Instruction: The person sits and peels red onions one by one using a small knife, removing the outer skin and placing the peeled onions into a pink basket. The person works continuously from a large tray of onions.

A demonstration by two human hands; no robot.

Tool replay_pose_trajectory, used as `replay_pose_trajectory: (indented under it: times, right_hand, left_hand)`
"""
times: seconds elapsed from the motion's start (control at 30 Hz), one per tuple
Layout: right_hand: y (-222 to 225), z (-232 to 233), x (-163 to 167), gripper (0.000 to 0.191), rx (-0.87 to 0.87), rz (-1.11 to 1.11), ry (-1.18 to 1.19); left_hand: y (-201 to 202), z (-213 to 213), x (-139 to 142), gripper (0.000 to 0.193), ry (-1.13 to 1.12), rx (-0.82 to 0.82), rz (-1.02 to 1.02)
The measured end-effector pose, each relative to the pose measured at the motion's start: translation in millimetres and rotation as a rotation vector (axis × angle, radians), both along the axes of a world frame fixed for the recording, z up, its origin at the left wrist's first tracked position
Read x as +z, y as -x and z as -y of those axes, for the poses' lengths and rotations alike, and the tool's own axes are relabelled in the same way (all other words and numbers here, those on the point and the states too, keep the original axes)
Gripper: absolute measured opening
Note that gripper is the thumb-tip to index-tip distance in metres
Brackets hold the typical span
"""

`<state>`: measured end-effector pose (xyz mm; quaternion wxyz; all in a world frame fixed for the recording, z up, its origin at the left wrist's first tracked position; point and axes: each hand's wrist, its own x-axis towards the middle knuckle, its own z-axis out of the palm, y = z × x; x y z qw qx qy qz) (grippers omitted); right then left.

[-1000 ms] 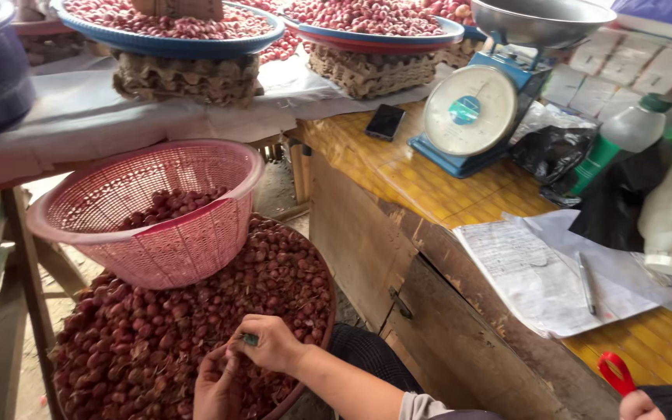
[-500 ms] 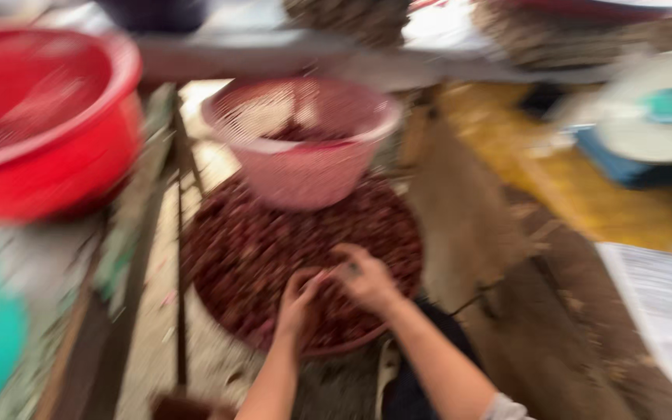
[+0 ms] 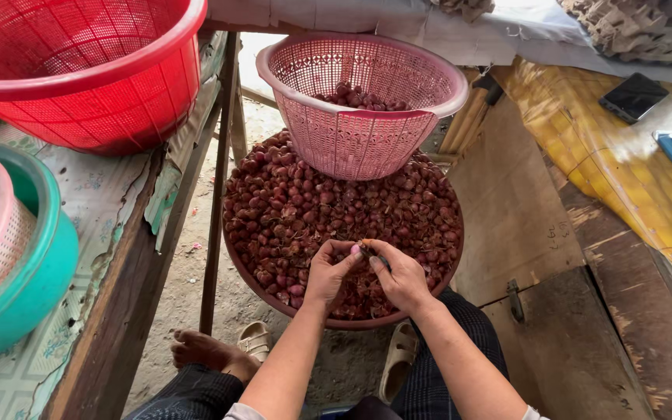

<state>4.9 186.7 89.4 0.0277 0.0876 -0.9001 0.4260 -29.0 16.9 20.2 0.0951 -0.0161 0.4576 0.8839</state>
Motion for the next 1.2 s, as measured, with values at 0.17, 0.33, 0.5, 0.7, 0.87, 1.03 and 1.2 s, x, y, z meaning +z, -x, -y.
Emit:
replay_pose_trajectory:
  times: [0.17,0.33,0.5,0.7,0.87,1.03,1.2]
  right_hand:
    - [0,1,-2,0.035,-0.019,0.059,-0.036]
    - [2,2,-4,0.029,-0.035,0.203,-0.021]
    - [5,1,-18,0.026,-0.047,0.184,0.069]
    - [17,-4,-35,0.024,-0.018,0.034,0.379]
    - [13,-14,-29,0.041,-0.056,0.260,0.400]
    - [2,-5,-20,0.034,0.027,0.081,0.232]
    - [1,4,-19,0.027,-0.081,0.252,0.240]
  left_hand:
    - [1,-1,-3,0.013,0.131,0.033,-0.073]
    - [1,1,-7,0.013,0.222,0.040,-0.108]
    - [-1,-3,-11,0.013,0.270,0.050,-0.158]
    - [-7,-12,-13,0.020,0.119,-0.003,-0.117]
    - [-6,-10,-11,0.019,0.055,0.026,-0.088]
    - [-7,-13,-8,0.030,0.098,0.090,-0.038]
    - [-9,-11,-6,0.024,0.029,0.055,0.004]
